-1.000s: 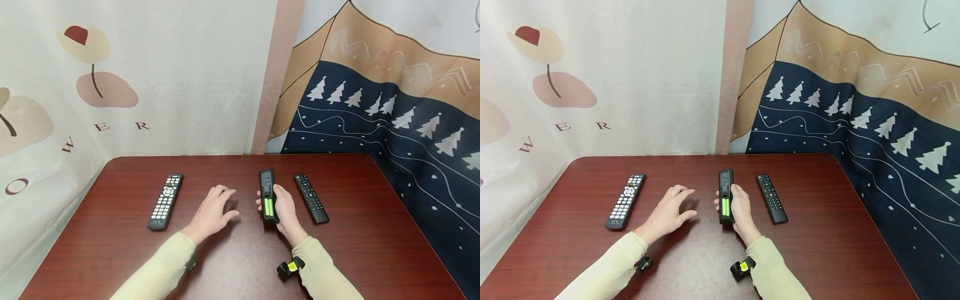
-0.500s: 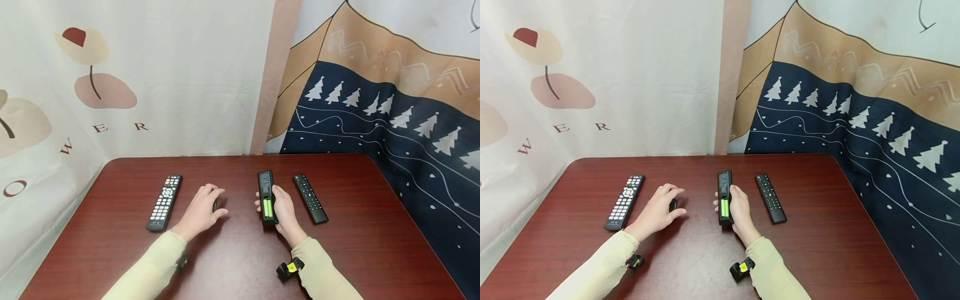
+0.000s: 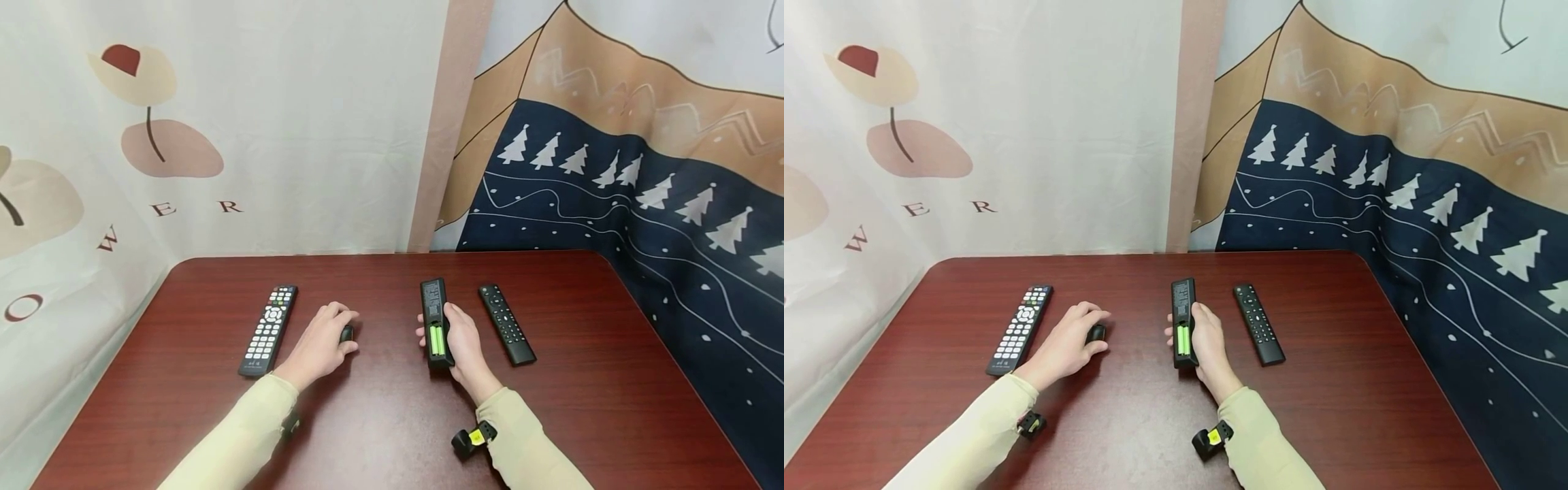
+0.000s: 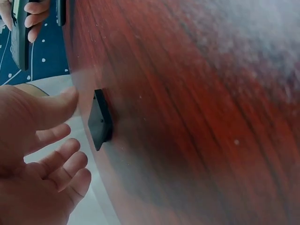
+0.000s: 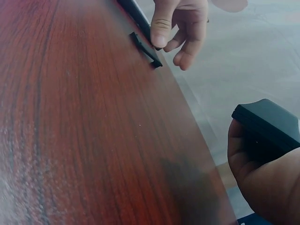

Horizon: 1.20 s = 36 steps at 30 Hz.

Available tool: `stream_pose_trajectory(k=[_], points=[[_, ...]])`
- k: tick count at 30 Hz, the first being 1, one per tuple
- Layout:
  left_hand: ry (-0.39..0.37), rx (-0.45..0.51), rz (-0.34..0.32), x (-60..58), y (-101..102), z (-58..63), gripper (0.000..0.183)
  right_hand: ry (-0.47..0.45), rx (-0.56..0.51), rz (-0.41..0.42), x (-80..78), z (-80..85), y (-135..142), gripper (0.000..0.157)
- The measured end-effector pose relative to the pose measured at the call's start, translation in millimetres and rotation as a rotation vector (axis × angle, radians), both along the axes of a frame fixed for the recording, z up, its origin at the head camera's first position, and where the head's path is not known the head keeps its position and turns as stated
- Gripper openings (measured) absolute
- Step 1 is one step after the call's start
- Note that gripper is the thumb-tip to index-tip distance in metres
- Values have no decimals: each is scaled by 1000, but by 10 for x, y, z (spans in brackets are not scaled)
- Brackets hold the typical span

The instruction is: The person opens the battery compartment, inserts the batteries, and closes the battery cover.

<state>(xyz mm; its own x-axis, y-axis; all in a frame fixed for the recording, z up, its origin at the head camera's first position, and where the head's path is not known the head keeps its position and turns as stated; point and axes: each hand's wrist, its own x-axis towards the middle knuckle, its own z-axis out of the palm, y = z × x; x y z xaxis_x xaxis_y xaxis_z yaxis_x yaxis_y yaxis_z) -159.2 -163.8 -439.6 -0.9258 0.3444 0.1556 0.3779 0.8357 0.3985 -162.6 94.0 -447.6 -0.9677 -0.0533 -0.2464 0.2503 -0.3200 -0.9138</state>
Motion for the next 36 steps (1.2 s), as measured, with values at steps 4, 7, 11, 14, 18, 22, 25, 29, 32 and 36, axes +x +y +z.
stream_pose_trajectory(k=[4,7,11,14,18,22,25,29,32,36], points=[[-40,-28,4,-10,-18,-9,47,-5,3,1,2,-3,5,46],[-48,-47,-1,-21,-30,-17,47,-7,7,6,1,-7,7,46],[-62,-63,-3,-28,-37,-23,46,-9,7,9,-1,-7,3,46],[-78,-65,-2,-29,-38,-26,45,-6,6,8,-2,-8,-2,46],[-85,-68,3,-29,-41,-36,42,-7,6,10,-1,-16,-9,46],[-76,-53,8,-29,-47,-45,40,-9,0,13,1,-17,-18,46],[-54,-22,12,-23,-56,-44,39,-11,-3,14,1,-12,-26,46],[-39,21,35,-15,-63,-36,37,-9,2,15,0,-7,-35,46],[-46,48,55,-10,-65,-28,35,-6,9,18,2,-1,-45,46],[-41,81,60,-6,-70,-10,30,-2,11,24,12,1,-63,47]])
